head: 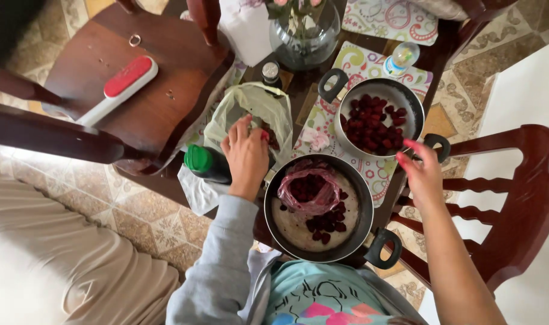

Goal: The person is sorting dried hibiscus flowers or similar small fruits from a plastic bag into a pot.

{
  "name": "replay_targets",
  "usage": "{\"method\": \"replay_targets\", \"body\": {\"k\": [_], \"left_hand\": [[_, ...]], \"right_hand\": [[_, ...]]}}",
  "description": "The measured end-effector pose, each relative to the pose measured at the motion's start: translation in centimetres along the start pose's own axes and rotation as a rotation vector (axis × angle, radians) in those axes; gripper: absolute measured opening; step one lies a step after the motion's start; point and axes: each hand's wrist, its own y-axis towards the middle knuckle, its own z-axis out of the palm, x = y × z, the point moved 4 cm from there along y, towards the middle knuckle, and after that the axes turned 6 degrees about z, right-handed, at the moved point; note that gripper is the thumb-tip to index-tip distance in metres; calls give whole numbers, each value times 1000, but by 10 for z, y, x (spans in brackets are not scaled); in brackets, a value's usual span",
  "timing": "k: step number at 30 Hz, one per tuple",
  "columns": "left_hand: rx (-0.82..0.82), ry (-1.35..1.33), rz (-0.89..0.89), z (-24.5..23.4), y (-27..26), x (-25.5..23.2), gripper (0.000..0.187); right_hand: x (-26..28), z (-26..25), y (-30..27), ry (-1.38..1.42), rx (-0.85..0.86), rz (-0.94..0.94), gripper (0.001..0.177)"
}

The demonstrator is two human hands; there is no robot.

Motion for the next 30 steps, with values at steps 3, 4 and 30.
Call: {"method": "replay_targets", "body": {"k": [3, 4, 30], "left_hand": [[-7, -14, 29, -7, -2, -12, 12], [-13, -16, 41, -9, -5, -13, 12], [162, -163, 220, -9, -83, -54, 37]], "right_hand": [[2, 1, -29, 70, -26, 180, 43], [1, 1, -34, 77, -34, 172, 43], [-29, 88, -37, -318, 273, -177, 41]]}}
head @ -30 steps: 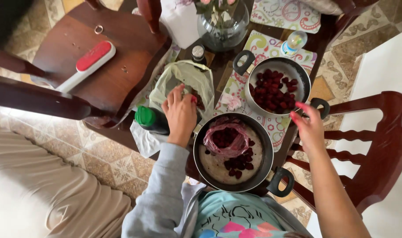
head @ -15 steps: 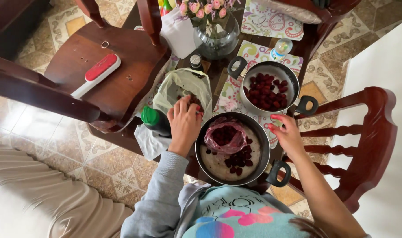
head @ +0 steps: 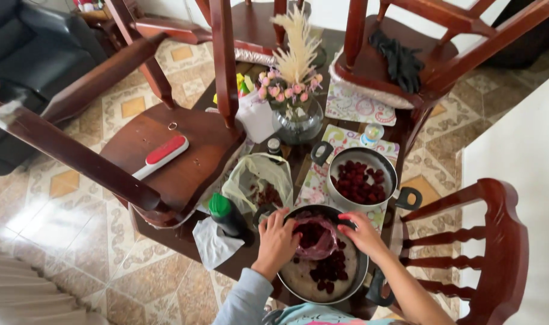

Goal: The person is sorting dried hibiscus flowers or similar small fruits from a plastic bag into a pot.

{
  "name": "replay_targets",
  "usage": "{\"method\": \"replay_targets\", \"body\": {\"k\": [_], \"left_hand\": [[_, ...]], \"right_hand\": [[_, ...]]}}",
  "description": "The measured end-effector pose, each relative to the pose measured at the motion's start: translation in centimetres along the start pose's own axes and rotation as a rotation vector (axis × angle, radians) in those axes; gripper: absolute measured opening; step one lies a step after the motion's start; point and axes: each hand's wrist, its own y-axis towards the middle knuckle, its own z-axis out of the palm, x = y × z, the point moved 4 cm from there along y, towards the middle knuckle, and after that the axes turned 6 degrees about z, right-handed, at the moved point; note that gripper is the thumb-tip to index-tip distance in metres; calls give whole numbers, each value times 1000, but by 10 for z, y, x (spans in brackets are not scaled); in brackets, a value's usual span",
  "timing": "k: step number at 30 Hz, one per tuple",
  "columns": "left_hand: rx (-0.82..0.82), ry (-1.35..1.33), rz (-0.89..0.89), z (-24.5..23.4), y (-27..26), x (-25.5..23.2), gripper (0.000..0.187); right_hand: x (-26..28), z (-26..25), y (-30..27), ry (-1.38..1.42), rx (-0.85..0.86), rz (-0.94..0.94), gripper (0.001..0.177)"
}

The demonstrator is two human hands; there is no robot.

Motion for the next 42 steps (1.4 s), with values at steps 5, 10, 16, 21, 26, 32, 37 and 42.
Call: {"method": "replay_targets", "body": {"k": [5, 10, 16, 21, 26, 32, 37, 42], "left_hand": [[19, -24, 22, 13, -4, 1, 40], [48, -30, 4, 14, -8, -2, 41], [94, -38, -5, 32, -19, -9, 35], [88, -23, -7, 44, -39, -15, 31], [77, 19, -52, 15, -36, -16, 30], [17, 18, -90, 12, -40, -1, 22], [8, -30, -128, 19, -45, 0, 12], [-86, -18, -157, 30, -54, 4, 23]], "right_hand": [[6, 8, -3, -52, 67, 50, 41], [-6, 25, -3, -112, 112, -28, 41], [-15, 36, -4, -237, 39, -148, 40], [-13, 35, -16, -356, -63, -167, 39], [11, 22, -33, -443, -81, -283, 41], [29, 20, -42, -564, -98, -337, 37], [57, 33, -37, -655, -146, -401, 29], [59, 62, -24, -765, -113, -355, 26]]}}
